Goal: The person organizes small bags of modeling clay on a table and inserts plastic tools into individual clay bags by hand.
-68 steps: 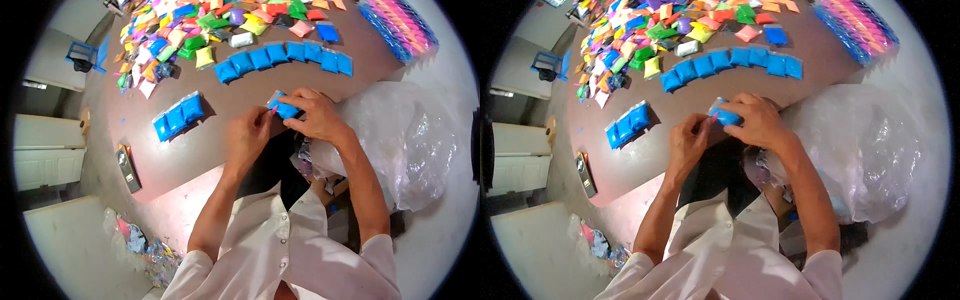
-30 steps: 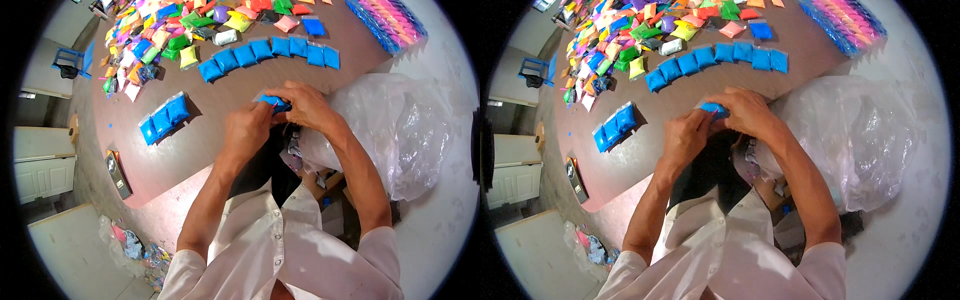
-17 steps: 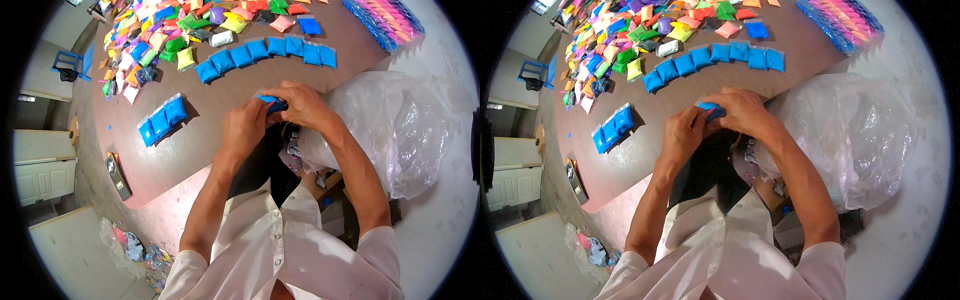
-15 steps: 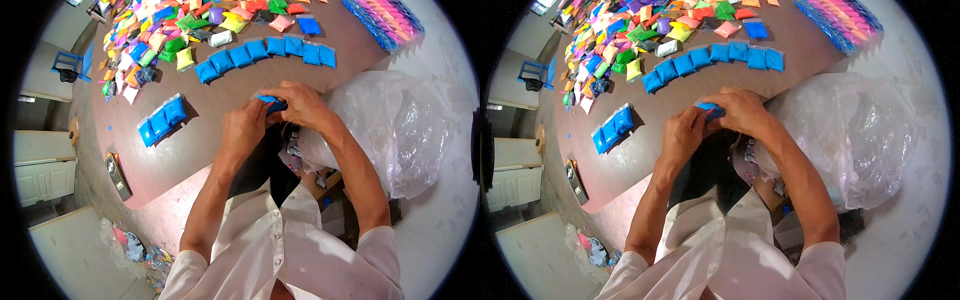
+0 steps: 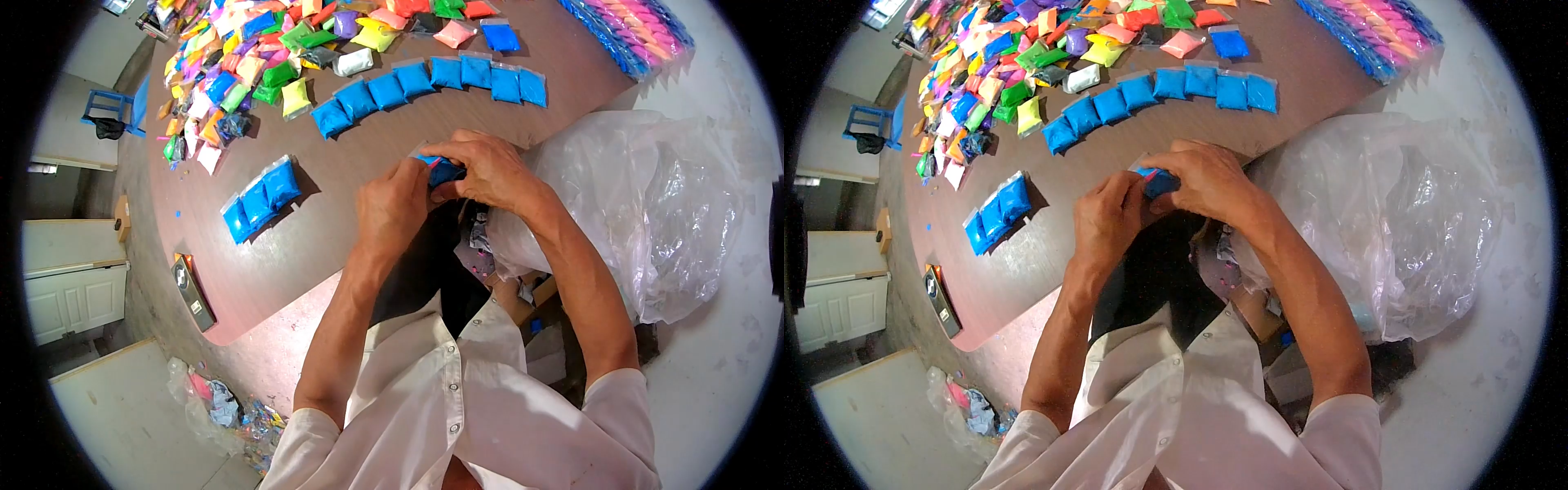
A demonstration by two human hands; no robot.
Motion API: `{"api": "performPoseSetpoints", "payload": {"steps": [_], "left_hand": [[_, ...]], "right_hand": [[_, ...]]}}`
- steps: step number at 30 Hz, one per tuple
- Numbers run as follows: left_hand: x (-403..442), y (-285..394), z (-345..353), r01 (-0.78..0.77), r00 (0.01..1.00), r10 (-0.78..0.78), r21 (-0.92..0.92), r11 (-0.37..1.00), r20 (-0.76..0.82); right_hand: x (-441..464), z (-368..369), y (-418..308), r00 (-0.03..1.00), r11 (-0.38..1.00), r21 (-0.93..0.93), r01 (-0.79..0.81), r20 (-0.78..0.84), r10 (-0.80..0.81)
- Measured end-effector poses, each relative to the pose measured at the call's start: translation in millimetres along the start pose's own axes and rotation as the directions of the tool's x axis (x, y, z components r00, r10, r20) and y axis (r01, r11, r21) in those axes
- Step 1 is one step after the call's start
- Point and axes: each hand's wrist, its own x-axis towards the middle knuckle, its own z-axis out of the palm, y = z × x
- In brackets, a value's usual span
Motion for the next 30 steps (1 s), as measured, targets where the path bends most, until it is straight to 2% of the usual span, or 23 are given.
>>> {"api": "performPoseSetpoints", "payload": {"steps": [5,11,13,14,16,17,19,20,22,27,29,30], "left_hand": [[-1,2,-1,-0.027,0.999,0.027,0.002,1.000,0.046],[-5,-1,-2,-0.038,0.994,0.043,-0.055,0.998,0.100],[-6,-1,-2,0.022,0.997,-0.008,-0.181,0.983,0.075],[-5,-3,-4,0.024,0.997,-0.010,-0.184,0.983,0.078],[1,-7,-8,0.149,0.988,-0.138,-0.182,0.972,0.068],[0,-9,-6,0.150,0.988,-0.140,-0.184,0.971,0.067],[2,-10,-6,0.010,0.999,-0.006,-0.078,0.997,0.050],[0,-9,-6,0.009,0.999,-0.006,-0.076,0.997,0.049],[-2,1,-10,0.083,0.986,-0.070,-0.083,0.993,0.152],[-5,-6,-8,0.079,0.987,-0.056,-0.151,0.985,0.151],[-6,-13,-7,0.093,0.987,-0.067,-0.180,0.979,0.147],[-1,-18,-8,0.110,0.992,-0.095,-0.196,0.974,0.086]], "right_hand": [[1,-3,-4,0.998,0.999,0.001,-0.053,0.036,0.053],[1,-4,-5,0.999,1.000,-0.019,-0.017,0.029,0.018],[-1,1,1,1.000,1.000,-0.023,-0.009,0.014,0.009],[-3,3,3,1.000,1.000,-0.026,-0.003,0.000,0.003],[-3,1,1,1.000,1.000,-0.016,-0.008,0.009,0.008],[-3,0,-1,1.000,1.000,-0.007,-0.006,0.015,0.006],[0,-1,1,1.000,1.000,-0.007,0.025,0.004,-0.025],[0,-1,1,0.999,0.999,-0.003,0.047,-0.009,-0.047],[0,-2,0,0.999,0.999,0.001,0.033,0.010,-0.033],[1,-4,-1,0.999,1.000,0.016,0.020,0.046,-0.021],[-2,2,3,0.999,0.999,-0.009,0.039,-0.010,-0.039],[-2,2,2,0.999,0.999,-0.009,0.037,-0.008,-0.037]]}}
